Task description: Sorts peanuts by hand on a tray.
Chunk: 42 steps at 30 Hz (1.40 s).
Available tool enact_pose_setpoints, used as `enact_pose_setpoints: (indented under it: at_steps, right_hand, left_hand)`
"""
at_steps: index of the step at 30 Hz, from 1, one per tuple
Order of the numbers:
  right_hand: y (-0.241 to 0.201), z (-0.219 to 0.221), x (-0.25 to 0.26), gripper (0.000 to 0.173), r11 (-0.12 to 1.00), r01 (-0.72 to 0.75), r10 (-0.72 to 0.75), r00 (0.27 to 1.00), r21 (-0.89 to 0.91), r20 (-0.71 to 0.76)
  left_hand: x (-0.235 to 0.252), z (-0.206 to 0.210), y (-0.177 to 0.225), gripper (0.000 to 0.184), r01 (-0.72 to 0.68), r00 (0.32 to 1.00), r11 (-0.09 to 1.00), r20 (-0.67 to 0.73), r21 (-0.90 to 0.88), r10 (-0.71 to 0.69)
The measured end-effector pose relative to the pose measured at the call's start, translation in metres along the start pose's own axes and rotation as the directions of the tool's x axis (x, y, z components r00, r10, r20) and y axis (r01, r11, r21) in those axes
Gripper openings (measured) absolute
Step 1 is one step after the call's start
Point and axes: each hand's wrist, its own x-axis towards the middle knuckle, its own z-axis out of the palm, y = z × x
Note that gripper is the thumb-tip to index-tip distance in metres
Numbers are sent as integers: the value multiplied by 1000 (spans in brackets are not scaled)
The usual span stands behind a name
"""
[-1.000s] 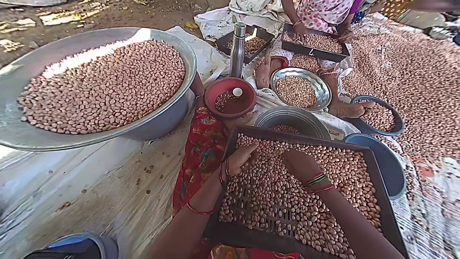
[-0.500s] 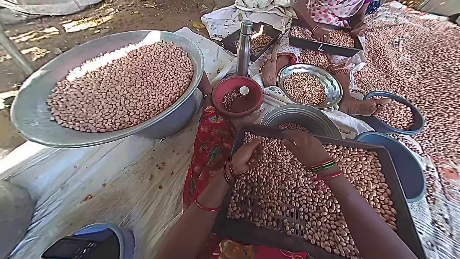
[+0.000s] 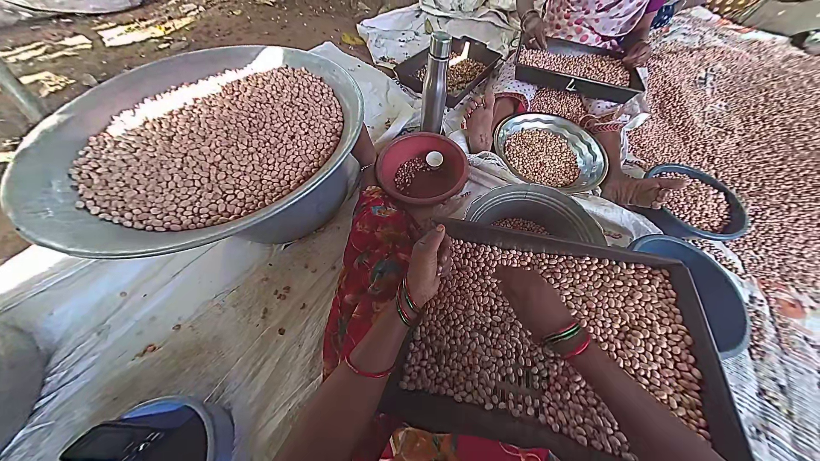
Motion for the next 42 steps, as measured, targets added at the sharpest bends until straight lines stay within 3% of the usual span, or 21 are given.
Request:
enact_pose_setpoints:
  at_steps: [3,8,14,17,20,22,24,26,28,32,33,34,36,38,39,41,42]
  right_hand:
    - [20,-21,10,31,993,-107,112,989,57,-95]
    - [26,-26,33,34,977,-212,212,977,7,-30]
    - [4,-4,47,34,997,-73,73,997,-11,-7]
    - [-18,-7,32,36,1000,-27,23,964,14,266]
    - [-35,-12,13,37,997,13,34,813,-76,581]
    - [-36,-13,0,35,995,44,34,714,-93,700]
    - [-30,-6,-17,32,994,93,-15,676,-65,737]
    - [-21,14,-39,26,979,195,-110,756,-62,645]
    - [-11,36,-57,16,942,319,-243,864,-105,442]
    - [-17,34,-56,14,940,301,-257,934,-160,249]
    - [-15,35,-52,13,921,345,-344,938,-180,40]
    - [-13,34,-44,15,901,384,-417,894,-202,-162]
    - [-19,21,-28,23,893,415,-449,813,-171,-370]
    - [-24,11,-24,23,899,431,-427,828,-74,-364]
    - [-24,8,-26,22,903,430,-413,863,-7,-291]
    - [-31,6,-36,21,931,354,-356,935,95,4]
    - [-38,7,-38,23,951,290,-306,925,104,224]
  left_hand:
    - [1,-1,-1,45,2,1000,1000,8,22,-2]
    - [1,-1,-2,44,-7,1000,999,19,45,6]
    - [1,-2,-3,44,-1,1000,995,29,100,-2]
    - [3,-4,-6,44,-17,999,992,37,121,13]
    - [3,-4,-6,45,-16,1000,992,28,129,13]
    - [3,-3,-6,44,-8,1000,990,17,141,6]
    - [3,-4,-6,43,-1,1000,989,27,146,-3]
    - [3,-4,-6,44,45,996,984,68,171,-58]
    - [2,-3,-4,42,146,975,955,129,258,-183]
    - [-3,0,0,38,304,831,773,242,556,-501]
    - [-3,1,0,40,321,783,714,250,623,-570]
    - [-4,2,0,44,340,740,664,247,666,-626]
    - [-5,1,-1,49,375,681,629,257,681,-685]
    - [-3,-2,-2,50,415,670,665,286,621,-685]
    - [-2,-2,-1,50,421,682,684,289,596,-672]
    - [-2,-2,0,44,400,731,722,278,565,-623]
    - [-2,-1,0,42,389,760,736,258,554,-597]
